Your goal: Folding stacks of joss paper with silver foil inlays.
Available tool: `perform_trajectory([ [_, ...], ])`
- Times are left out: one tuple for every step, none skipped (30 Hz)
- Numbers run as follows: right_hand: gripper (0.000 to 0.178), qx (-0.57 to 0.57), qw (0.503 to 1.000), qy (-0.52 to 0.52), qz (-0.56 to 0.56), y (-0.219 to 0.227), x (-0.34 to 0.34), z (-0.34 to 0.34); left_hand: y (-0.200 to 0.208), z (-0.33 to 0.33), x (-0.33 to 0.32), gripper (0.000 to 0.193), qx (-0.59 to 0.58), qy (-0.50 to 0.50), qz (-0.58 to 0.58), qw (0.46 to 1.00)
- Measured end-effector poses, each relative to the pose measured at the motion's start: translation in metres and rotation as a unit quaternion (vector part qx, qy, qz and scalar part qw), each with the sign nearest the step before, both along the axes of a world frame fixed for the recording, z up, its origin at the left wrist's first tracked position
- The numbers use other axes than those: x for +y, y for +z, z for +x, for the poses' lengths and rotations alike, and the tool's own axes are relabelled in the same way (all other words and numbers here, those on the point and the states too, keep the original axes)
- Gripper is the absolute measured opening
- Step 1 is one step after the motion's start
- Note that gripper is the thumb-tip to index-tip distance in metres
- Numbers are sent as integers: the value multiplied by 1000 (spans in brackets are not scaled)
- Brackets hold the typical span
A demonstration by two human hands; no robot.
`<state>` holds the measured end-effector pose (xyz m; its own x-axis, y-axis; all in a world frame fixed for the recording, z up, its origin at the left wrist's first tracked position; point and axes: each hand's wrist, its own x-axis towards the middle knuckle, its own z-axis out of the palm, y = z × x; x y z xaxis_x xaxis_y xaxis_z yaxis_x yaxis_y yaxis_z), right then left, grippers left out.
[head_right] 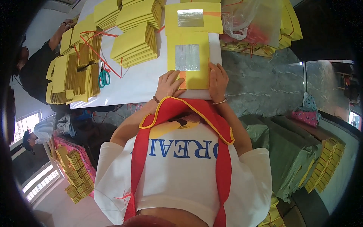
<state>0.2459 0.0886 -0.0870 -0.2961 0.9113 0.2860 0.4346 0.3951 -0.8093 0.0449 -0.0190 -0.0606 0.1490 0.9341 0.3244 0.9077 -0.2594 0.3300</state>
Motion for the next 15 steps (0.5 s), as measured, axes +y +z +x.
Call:
perform_trajectory([
  [40, 3, 1000, 2, 3, 0, 1, 0, -2, 1, -1, 45, -4, 4, 3, 1000],
  [40, 4, 1000, 3, 3, 0, 2, -1, -4, 1, -1, 44, -9, 9, 6, 1000],
  [40, 4, 1000, 2, -1, 1, 2, 0, -4, 2, 0, 44, -9, 8, 6, 1000],
  [39, 5, 1000, 1, -6, 1, 2, 0, -3, 3, 1, 45, -14, 11, 0, 1000],
  [39, 5, 1000, 1, -6, 1, 3, 0, -3, 4, 2, 45, -19, 14, -5, 1000],
  [39, -2, 1000, -2, -5, 2, 2, 0, -1, 5, 2, 45, -20, 14, -5, 1000],
  [38, -8, 1000, -5, -3, 3, 2, -1, 0, 6, 3, 45, -29, 17, -6, 999],
  [38, -8, 1000, -5, -3, 3, 2, -1, 1, 6, 3, 45, -39, 20, -7, 999],
  [38, -3, 1000, -2, -2, 2, 3, -1, 0, 7, 3, 45, -39, 21, -7, 999],
  [38, 3, 1000, 1, -1, 2, 3, -1, -1, 7, 3, 45, -40, 24, -10, 999],
  [38, 4, 1000, 2, 0, 2, 3, -2, -1, 7, 3, 46, -40, 27, -13, 999],
  [36, 2, 1000, 2, 1, 3, 2, -3, -1, 7, 2, 46, -39, 31, -12, 999],
  [33, 1, 1000, 4, 2, 4, 1, -4, 0, 7, 1, 45, -43, 31, -16, 998],
  [33, 3, 1000, 9, 3, 4, 1, -3, 0, 6, -1, 45, -46, 32, -20, 998],
  [29, 15, 1000, 19, 5, 4, 2, -2, 0, 5, -2, 45, -41, 41, -16, 998],
])
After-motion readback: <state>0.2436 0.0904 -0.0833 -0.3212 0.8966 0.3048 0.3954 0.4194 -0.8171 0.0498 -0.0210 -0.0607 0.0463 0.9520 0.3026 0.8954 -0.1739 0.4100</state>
